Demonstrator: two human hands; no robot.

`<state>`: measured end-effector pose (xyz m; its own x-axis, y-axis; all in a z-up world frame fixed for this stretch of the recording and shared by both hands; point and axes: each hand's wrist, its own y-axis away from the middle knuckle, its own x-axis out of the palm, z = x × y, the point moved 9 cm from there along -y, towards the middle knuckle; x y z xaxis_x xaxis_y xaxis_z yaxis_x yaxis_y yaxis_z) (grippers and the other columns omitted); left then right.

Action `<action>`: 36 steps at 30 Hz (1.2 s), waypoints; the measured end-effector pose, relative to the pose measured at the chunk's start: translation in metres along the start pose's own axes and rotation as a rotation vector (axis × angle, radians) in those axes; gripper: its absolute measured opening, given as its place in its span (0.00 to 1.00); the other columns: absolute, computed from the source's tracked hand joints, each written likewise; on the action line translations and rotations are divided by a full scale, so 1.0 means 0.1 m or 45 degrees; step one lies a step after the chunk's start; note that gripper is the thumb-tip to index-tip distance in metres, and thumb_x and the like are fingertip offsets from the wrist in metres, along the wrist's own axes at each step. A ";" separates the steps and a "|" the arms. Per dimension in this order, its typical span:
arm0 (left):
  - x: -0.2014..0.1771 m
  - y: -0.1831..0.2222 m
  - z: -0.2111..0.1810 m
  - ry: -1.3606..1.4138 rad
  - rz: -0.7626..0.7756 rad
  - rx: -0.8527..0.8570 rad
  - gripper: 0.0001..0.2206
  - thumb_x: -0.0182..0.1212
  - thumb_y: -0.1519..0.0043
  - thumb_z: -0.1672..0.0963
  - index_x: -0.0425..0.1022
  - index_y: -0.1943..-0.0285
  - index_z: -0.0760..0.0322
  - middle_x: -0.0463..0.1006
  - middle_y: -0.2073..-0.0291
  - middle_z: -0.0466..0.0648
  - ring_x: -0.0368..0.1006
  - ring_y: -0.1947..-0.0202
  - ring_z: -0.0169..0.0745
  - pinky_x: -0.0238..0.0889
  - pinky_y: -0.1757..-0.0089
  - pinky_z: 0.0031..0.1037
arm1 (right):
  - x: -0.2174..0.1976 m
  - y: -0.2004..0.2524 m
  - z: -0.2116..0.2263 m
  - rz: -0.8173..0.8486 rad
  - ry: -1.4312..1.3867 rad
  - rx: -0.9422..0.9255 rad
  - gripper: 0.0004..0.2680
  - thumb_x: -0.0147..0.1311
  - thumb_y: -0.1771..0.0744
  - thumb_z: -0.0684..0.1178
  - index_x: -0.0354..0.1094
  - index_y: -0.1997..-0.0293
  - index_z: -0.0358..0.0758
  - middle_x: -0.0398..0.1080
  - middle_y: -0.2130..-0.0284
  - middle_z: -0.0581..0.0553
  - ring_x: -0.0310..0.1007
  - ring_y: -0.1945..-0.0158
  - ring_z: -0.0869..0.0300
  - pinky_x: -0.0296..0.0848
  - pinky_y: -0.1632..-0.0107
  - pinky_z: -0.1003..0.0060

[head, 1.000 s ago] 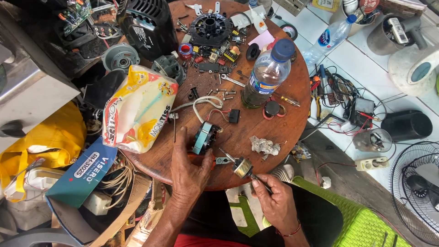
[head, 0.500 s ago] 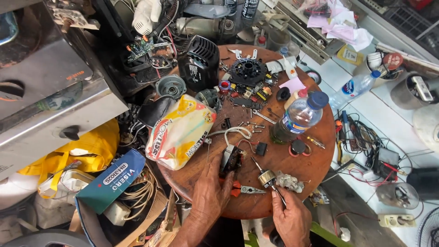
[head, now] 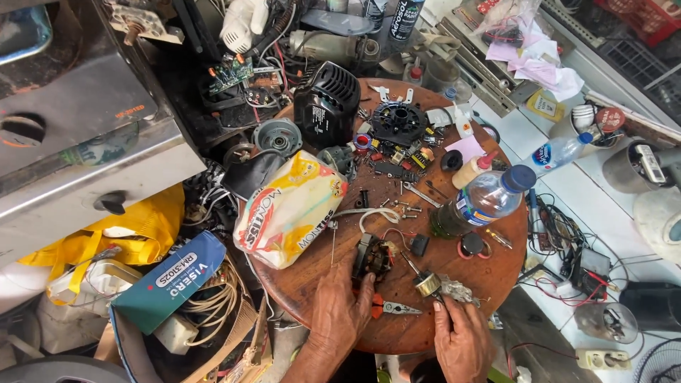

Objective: Repairing a small electric motor by assembling parts and using hand tools on a workbench.

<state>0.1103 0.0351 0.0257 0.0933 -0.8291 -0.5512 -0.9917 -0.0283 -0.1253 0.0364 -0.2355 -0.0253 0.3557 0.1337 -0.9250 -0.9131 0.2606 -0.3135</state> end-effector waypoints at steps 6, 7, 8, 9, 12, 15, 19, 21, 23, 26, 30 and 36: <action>0.05 0.08 0.03 -0.204 0.129 -0.039 0.33 0.55 0.35 0.48 0.54 0.24 0.69 0.63 0.29 0.62 0.63 0.35 0.66 0.59 0.45 0.51 | -0.16 -0.01 0.12 -0.018 -0.072 -0.054 0.12 0.55 0.32 0.58 0.77 0.47 0.51 0.74 0.58 0.52 0.73 0.53 0.48 0.72 0.58 0.51; 0.04 0.08 0.00 -0.202 0.144 -0.034 0.33 0.55 0.35 0.48 0.54 0.24 0.69 0.63 0.29 0.62 0.63 0.35 0.66 0.59 0.45 0.51 | -0.17 -0.03 0.12 -0.016 -0.066 -0.040 0.12 0.55 0.32 0.58 0.77 0.47 0.51 0.74 0.58 0.52 0.73 0.53 0.48 0.72 0.58 0.51; 0.00 0.09 -0.04 -0.186 0.144 -0.016 0.33 0.55 0.35 0.49 0.55 0.25 0.72 0.63 0.30 0.65 0.62 0.35 0.67 0.58 0.43 0.50 | -0.22 -0.04 0.17 -0.049 -0.080 -0.090 0.11 0.55 0.32 0.57 0.77 0.48 0.50 0.74 0.59 0.52 0.73 0.53 0.48 0.73 0.57 0.51; -0.03 0.10 -0.08 -0.170 0.143 0.002 0.32 0.55 0.34 0.49 0.55 0.26 0.74 0.62 0.31 0.68 0.61 0.34 0.69 0.58 0.40 0.49 | -0.27 -0.05 0.21 -0.083 -0.094 -0.140 0.10 0.55 0.32 0.56 0.78 0.49 0.49 0.74 0.60 0.52 0.73 0.53 0.49 0.73 0.56 0.52; -0.03 0.14 -0.11 -0.130 0.178 0.027 0.32 0.56 0.34 0.48 0.56 0.26 0.74 0.58 0.28 0.66 0.59 0.32 0.68 0.56 0.40 0.48 | 0.01 0.05 -0.02 0.021 -0.069 -0.072 0.13 0.53 0.32 0.61 0.75 0.44 0.56 0.72 0.51 0.54 0.71 0.45 0.47 0.77 0.51 0.42; -0.08 0.25 -0.27 -0.139 0.355 -0.001 0.33 0.56 0.33 0.48 0.54 0.24 0.72 0.51 0.25 0.67 0.52 0.27 0.66 0.49 0.36 0.45 | -0.28 -0.08 0.20 -0.038 -0.136 -0.152 0.11 0.57 0.32 0.56 0.77 0.49 0.46 0.74 0.60 0.50 0.73 0.52 0.48 0.74 0.55 0.50; -0.59 -0.32 -0.93 -0.211 0.288 0.255 0.23 0.55 0.34 0.48 0.67 0.33 0.60 0.83 0.52 0.57 0.82 0.66 0.58 0.75 0.67 0.45 | -0.22 -0.11 0.16 0.025 -0.160 -0.146 0.13 0.55 0.32 0.57 0.76 0.46 0.47 0.73 0.57 0.50 0.72 0.50 0.47 0.76 0.51 0.45; -0.75 -0.76 -0.89 -0.466 0.014 0.275 0.28 0.59 0.37 0.46 0.70 0.32 0.64 0.82 0.55 0.56 0.78 0.57 0.62 0.69 0.63 0.50 | -0.41 -0.13 0.26 -0.014 -0.200 -0.188 0.11 0.55 0.31 0.55 0.78 0.49 0.45 0.74 0.59 0.47 0.74 0.52 0.48 0.74 0.53 0.52; -0.64 -1.34 -0.84 -0.617 0.065 0.257 0.31 0.62 0.38 0.46 0.65 0.29 0.65 0.76 0.47 0.60 0.73 0.51 0.65 0.67 0.58 0.54 | -0.40 -0.11 0.23 -0.011 -0.223 -0.184 0.11 0.55 0.31 0.55 0.77 0.48 0.45 0.74 0.59 0.48 0.74 0.52 0.48 0.75 0.53 0.52; -0.34 -2.00 -0.57 -0.970 0.218 0.146 0.34 0.64 0.39 0.43 0.62 0.31 0.65 0.72 0.42 0.60 0.70 0.46 0.64 0.63 0.49 0.58 | -0.42 -0.11 0.21 -0.005 -0.261 -0.187 0.11 0.55 0.31 0.55 0.77 0.47 0.44 0.74 0.59 0.49 0.74 0.52 0.50 0.75 0.54 0.53; -0.22 -2.43 -0.13 -1.085 0.351 0.080 0.27 0.65 0.38 0.39 0.71 0.49 0.61 0.78 0.65 0.50 0.75 0.62 0.67 0.57 0.51 0.64 | -0.48 -0.16 0.22 0.026 -0.332 -0.179 0.11 0.57 0.32 0.53 0.76 0.49 0.42 0.73 0.62 0.47 0.75 0.56 0.49 0.73 0.54 0.52; -1.23 -2.74 0.21 -0.970 0.098 -0.251 0.24 0.46 0.30 0.42 0.77 0.46 0.60 0.80 0.49 0.57 0.73 0.45 0.67 0.62 0.49 0.56 | -0.40 -0.15 0.09 0.089 -0.374 -0.049 0.11 0.56 0.33 0.56 0.78 0.49 0.49 0.76 0.58 0.51 0.76 0.51 0.52 0.74 0.54 0.54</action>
<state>0.3721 0.1566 0.1107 -0.0120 -0.2237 -0.9746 -0.9886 -0.1437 0.0451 0.0381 -0.2360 0.0186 0.3290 0.4223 -0.8446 -0.9423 0.2054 -0.2644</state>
